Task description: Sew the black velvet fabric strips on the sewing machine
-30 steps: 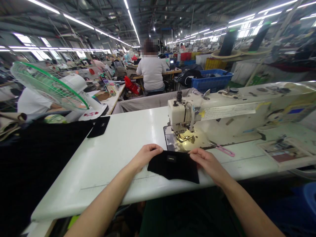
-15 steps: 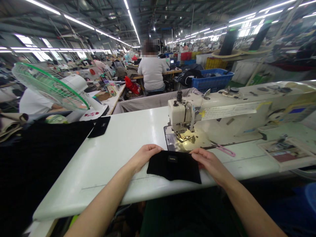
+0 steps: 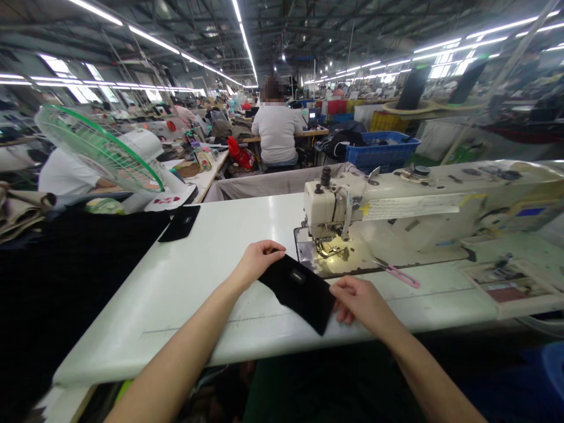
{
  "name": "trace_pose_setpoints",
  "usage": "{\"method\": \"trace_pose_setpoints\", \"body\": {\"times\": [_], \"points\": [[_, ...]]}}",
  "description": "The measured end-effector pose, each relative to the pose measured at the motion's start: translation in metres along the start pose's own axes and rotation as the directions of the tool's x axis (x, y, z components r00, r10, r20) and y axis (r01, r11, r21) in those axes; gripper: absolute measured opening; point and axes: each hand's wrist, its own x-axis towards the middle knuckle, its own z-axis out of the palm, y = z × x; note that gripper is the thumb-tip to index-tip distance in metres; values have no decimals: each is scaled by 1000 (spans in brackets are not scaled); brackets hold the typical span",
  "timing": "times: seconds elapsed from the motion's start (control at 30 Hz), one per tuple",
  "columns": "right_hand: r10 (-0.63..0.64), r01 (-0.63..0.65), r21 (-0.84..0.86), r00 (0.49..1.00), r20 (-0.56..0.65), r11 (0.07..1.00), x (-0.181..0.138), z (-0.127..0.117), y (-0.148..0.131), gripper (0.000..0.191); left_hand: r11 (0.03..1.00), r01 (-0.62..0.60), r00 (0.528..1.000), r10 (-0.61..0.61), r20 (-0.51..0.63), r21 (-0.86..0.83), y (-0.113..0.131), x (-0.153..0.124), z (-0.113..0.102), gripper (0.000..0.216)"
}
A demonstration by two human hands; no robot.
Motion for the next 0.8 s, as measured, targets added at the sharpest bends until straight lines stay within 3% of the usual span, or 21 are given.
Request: {"method": "trace_pose_setpoints", "body": {"times": [0.13,0.23,0.3,0.47,0.6,0.7,0.8], "points": [[22,-12,-260,999,35,966,-7,9,-2,26,955,-189,958,230,-170,227,0,4,14,29],[-69,53,-477,998,-15,878,-12,2,-3,30,839,-279,926,364,-100,467,-2,-20,28,35],[-129,81,-553,991,-47,829,-15,-5,-3,31,802,-290,937,350,-18,522,-6,-42,37,35],[-120,61,-590,991,-61,805,-19,-10,1,27,853,-270,962,254,97,446,-18,-73,48,64],[-237,132,-614,967,-93,778,-20,3,4,24,849,-264,960,278,38,458,-14,-59,38,50],[-432,257,-695,898,-85,672,-19,15,7,19,774,-176,962,267,-61,608,-9,-36,29,39],[-512,309,-742,857,-53,595,-18,22,10,18,744,-80,979,184,-89,663,-12,-15,24,31]]}}
